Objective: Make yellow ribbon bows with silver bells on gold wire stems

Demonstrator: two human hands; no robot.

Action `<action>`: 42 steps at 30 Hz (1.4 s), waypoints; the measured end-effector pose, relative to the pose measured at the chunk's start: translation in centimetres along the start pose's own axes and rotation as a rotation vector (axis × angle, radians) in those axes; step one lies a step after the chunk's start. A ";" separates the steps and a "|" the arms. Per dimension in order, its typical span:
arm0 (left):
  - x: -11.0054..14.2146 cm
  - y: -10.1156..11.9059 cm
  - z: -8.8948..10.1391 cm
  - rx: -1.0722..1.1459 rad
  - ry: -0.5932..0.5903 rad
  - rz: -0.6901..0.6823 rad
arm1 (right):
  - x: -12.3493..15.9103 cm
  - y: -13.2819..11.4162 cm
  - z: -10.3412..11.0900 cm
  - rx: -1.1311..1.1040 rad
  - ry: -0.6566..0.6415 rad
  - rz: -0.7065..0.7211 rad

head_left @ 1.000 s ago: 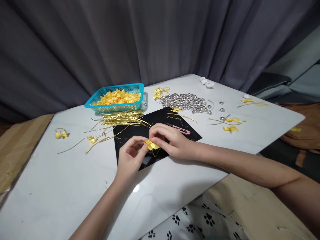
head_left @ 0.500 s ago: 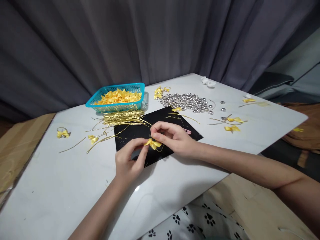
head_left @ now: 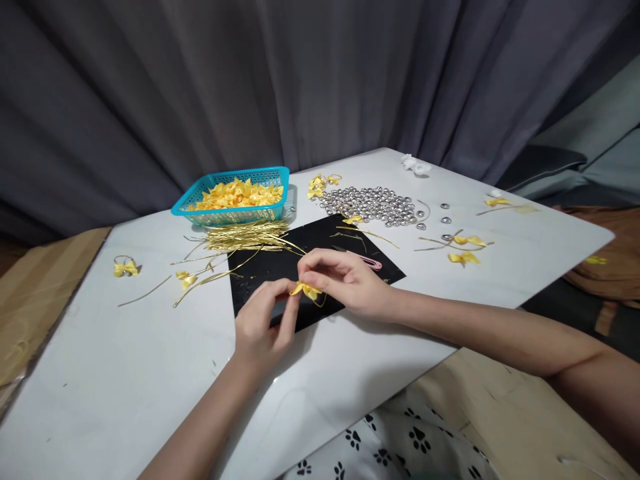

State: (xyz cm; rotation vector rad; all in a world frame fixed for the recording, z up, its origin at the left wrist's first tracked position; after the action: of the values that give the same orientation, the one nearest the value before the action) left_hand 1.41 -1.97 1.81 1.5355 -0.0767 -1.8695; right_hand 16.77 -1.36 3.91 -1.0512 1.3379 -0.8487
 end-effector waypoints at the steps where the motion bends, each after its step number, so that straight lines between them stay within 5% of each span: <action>1: 0.0 0.0 0.0 -0.006 -0.002 -0.002 | 0.1 0.0 -0.1 -0.007 0.028 -0.015; 6: 0.1 -0.4 -0.1 -0.032 -0.030 -0.040 | 0.1 -0.2 -0.1 -0.002 0.097 -0.035; 10: 0.5 -0.6 -0.3 0.025 -0.180 -0.163 | -1.7 -0.9 2.3 -0.021 0.361 0.065; 14: 0.0 -0.8 -0.3 0.048 -0.158 -0.052 | -3.5 -1.2 4.7 -0.041 0.477 0.096; 28: -0.2 -1.7 -1.0 0.385 -0.176 0.550 | -3.8 -1.5 5.5 -0.111 0.453 0.087; 34: 0.1 -2.5 -0.9 0.555 -0.068 0.878 | -2.5 -1.1 3.7 0.272 0.134 0.383; 38: -0.1 -2.3 -1.0 0.586 -0.066 0.929 | -1.7 -0.7 2.7 0.447 0.029 0.459; 42: -0.4 -2.1 -1.1 0.489 -0.196 0.893 | -1.6 -0.9 2.6 0.384 0.043 0.417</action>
State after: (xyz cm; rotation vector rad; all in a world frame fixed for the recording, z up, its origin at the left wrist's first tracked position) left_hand 1.36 0.27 0.88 1.2671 -1.1772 -1.2861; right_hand 19.30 0.11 5.16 -0.4360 1.3018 -0.7713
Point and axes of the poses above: each hand's wrist, its own x-axis away from the middle knuckle, its own z-axis out of the back of the hand, y = z × x, the point moved 2 cm from there along -x, towards the middle knuckle, and after that the axes turned 15 degrees about y, right-handed, at the moved point
